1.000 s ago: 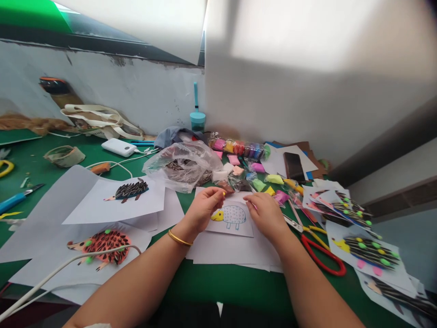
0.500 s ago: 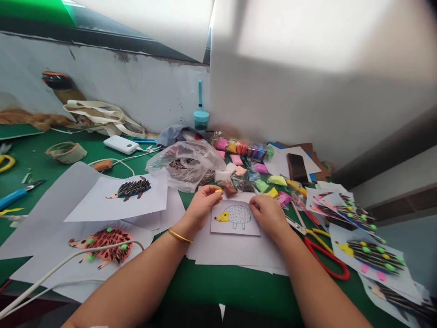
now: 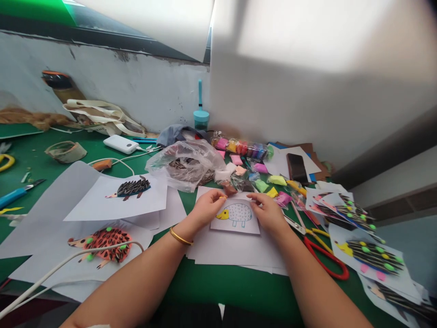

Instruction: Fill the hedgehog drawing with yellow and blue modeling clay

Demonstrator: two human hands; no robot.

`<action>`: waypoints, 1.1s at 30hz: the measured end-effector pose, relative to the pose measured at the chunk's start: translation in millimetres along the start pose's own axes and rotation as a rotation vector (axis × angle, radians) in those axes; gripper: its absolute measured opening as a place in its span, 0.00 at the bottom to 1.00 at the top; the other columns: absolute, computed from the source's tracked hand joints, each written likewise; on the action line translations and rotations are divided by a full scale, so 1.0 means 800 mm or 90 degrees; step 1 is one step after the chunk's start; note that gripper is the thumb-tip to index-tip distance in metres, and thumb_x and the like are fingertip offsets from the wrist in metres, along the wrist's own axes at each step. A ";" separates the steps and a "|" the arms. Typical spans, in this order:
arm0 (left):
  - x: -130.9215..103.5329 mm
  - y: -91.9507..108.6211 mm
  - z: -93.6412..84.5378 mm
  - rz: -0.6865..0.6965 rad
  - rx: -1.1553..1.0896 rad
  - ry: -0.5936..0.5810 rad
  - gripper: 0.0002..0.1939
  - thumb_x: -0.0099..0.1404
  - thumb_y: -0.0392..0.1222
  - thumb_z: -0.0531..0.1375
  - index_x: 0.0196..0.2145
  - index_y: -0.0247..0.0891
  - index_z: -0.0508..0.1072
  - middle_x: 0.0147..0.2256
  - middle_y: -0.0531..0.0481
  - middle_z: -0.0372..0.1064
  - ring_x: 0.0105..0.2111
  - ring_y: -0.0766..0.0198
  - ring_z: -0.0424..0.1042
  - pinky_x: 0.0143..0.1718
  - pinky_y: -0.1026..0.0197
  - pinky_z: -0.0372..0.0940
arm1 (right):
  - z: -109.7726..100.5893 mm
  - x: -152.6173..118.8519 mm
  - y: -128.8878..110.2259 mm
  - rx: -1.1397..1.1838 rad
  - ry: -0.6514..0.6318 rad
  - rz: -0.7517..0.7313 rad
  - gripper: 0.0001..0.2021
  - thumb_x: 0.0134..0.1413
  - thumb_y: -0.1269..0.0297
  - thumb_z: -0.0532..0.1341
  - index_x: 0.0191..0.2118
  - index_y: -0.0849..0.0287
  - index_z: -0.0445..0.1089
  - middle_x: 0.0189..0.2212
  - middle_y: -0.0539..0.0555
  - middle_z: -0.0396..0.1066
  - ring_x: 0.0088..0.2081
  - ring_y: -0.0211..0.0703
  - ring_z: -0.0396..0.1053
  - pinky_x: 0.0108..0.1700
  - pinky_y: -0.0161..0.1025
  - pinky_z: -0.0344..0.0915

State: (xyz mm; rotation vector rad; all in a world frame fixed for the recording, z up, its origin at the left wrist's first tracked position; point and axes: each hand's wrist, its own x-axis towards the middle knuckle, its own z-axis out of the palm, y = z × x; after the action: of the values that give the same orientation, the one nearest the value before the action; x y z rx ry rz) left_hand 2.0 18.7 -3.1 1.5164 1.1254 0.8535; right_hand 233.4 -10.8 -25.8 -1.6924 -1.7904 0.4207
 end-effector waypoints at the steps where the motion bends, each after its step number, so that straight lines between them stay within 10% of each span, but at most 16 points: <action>1: 0.000 -0.002 0.001 0.010 0.026 -0.001 0.11 0.61 0.49 0.60 0.33 0.39 0.74 0.34 0.49 0.74 0.36 0.58 0.71 0.38 0.59 0.63 | 0.000 0.000 0.000 -0.005 -0.003 0.008 0.17 0.53 0.67 0.55 0.46 0.58 0.76 0.43 0.58 0.76 0.42 0.49 0.72 0.48 0.47 0.67; 17: -0.008 -0.008 0.004 0.096 0.235 -0.007 0.09 0.65 0.47 0.56 0.35 0.42 0.74 0.30 0.51 0.73 0.30 0.61 0.69 0.32 0.61 0.57 | 0.003 0.006 -0.010 -0.131 -0.032 0.011 0.18 0.56 0.70 0.55 0.49 0.56 0.76 0.40 0.55 0.78 0.43 0.47 0.73 0.46 0.43 0.67; 33: -0.003 0.003 -0.006 0.067 0.025 0.051 0.18 0.66 0.53 0.54 0.29 0.39 0.76 0.33 0.47 0.76 0.37 0.57 0.72 0.41 0.58 0.62 | -0.005 -0.002 0.001 -0.170 -0.052 -0.046 0.19 0.57 0.74 0.54 0.51 0.59 0.74 0.45 0.57 0.76 0.46 0.49 0.72 0.51 0.46 0.67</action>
State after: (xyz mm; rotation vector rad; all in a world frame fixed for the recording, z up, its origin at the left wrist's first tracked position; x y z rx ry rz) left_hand -2.5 17.5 0.1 1.5970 1.1348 0.9758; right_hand 236.8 -13.1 -23.8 -1.8046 -2.0349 0.2295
